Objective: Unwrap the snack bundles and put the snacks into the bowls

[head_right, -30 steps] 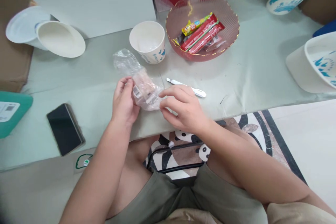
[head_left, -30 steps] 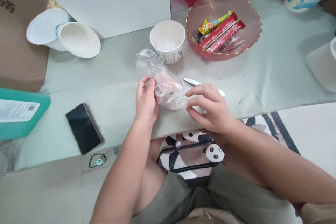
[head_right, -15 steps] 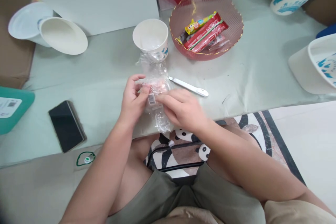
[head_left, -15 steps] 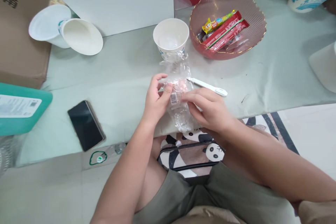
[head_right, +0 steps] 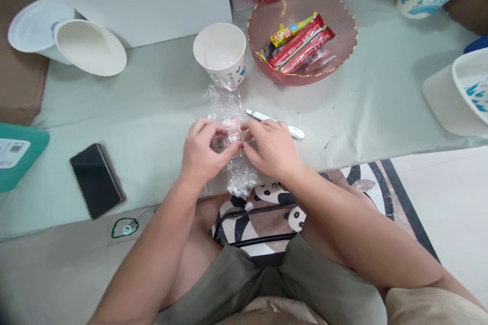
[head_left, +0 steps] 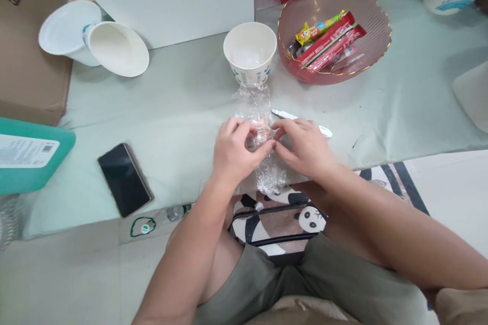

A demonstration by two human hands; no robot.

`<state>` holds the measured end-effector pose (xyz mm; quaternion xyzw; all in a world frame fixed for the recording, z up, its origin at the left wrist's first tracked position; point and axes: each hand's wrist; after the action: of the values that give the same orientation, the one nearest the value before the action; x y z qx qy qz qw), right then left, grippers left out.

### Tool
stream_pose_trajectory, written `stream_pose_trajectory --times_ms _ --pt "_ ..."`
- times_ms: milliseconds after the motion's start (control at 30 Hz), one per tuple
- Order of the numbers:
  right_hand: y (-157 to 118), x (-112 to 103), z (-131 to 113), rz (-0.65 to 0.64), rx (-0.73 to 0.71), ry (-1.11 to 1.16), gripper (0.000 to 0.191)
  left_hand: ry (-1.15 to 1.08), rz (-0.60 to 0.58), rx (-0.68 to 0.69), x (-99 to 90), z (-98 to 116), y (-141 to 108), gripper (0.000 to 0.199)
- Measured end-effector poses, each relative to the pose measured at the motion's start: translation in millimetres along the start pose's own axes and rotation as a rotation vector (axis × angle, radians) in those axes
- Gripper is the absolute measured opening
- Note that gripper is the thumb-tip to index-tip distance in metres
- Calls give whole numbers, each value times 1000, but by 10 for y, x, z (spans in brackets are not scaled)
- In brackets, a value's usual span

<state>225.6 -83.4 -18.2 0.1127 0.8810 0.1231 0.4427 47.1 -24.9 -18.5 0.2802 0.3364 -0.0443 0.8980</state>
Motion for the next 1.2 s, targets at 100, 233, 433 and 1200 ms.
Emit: stream_pose_trajectory --times_ms 100,233,433,1200 --pt "15 3 29 2 20 57 22 -41 -61 -46 -21 15 -11 7" --pt "11 15 62 42 12 14 21 -66 -63 -94 -63 -19 17 7" --pt "-32 41 -2 157 -74 -137 23 -105 -67 -122 -70 -41 24 7" --pt "42 -97 8 237 159 285 12 -257 76 0 -15 -169 26 27"
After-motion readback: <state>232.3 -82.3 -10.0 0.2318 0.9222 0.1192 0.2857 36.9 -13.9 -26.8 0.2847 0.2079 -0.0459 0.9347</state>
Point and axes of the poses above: each hand's wrist, its own y-axis towards the middle knuckle, its own x-axis out of the palm, z = x × y, and after that the axes turned 9 degrees about z, right-handed
